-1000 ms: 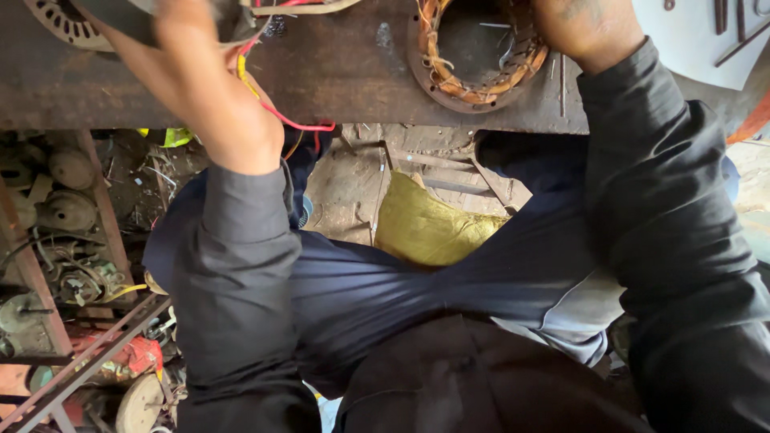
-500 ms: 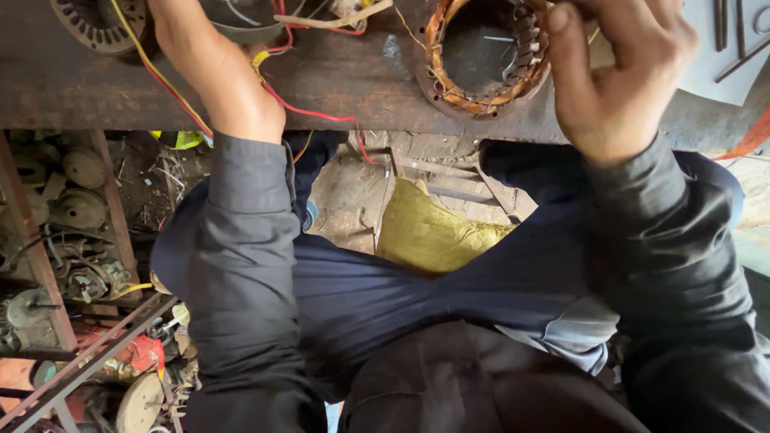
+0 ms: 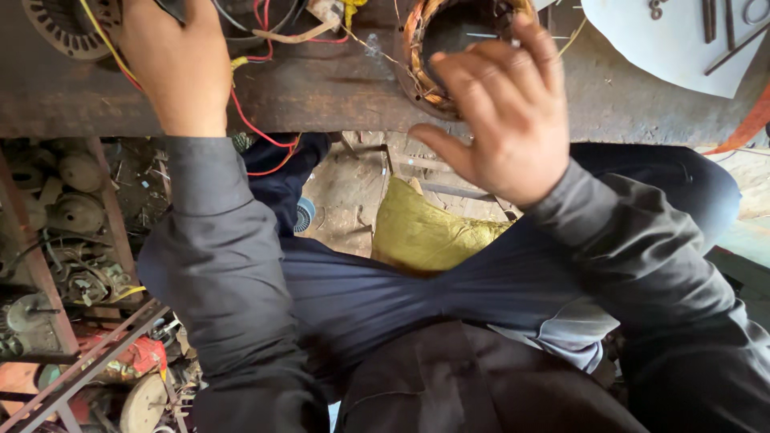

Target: The person disassembles a small electric motor, removes the rotor, and inspects the copper windings and internal components. They use a small wrench to loosen a screw and manipulate the wires and parts by hand.

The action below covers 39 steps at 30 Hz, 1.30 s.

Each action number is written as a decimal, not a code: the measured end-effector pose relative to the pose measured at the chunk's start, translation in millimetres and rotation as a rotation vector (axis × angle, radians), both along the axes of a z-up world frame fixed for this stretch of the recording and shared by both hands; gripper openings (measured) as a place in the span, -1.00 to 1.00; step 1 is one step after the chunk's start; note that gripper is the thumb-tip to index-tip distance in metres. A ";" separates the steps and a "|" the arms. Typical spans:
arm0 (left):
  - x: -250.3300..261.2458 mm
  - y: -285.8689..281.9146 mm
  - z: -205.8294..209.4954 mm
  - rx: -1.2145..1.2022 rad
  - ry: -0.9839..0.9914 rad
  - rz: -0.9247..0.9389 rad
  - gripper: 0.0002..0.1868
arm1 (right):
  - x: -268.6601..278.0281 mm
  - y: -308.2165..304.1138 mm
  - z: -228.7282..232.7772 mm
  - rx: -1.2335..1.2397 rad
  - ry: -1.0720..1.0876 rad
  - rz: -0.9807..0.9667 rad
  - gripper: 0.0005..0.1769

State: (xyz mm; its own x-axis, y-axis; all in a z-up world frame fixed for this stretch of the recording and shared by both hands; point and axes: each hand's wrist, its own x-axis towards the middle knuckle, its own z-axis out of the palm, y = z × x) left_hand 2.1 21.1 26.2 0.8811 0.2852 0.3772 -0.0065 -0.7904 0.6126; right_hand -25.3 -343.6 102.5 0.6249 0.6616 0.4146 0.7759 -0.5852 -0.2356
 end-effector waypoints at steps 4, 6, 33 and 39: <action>-5.6 -8.6 10.5 0.256 0.151 0.135 -0.62 | -9.3 11.2 -9.6 -0.102 0.054 -0.073 -0.36; -8.0 -11.7 16.8 0.330 0.147 0.164 -0.64 | -9.5 10.2 -13.0 -0.093 0.063 -0.056 -0.38; -77.8 -126.8 27.0 -0.887 0.298 -0.633 0.00 | 21.3 -19.8 -9.9 0.554 0.441 -0.085 -0.49; -84.9 -119.9 17.5 -1.062 0.227 -0.717 0.09 | 27.1 -14.3 -13.4 0.679 0.720 0.085 -0.03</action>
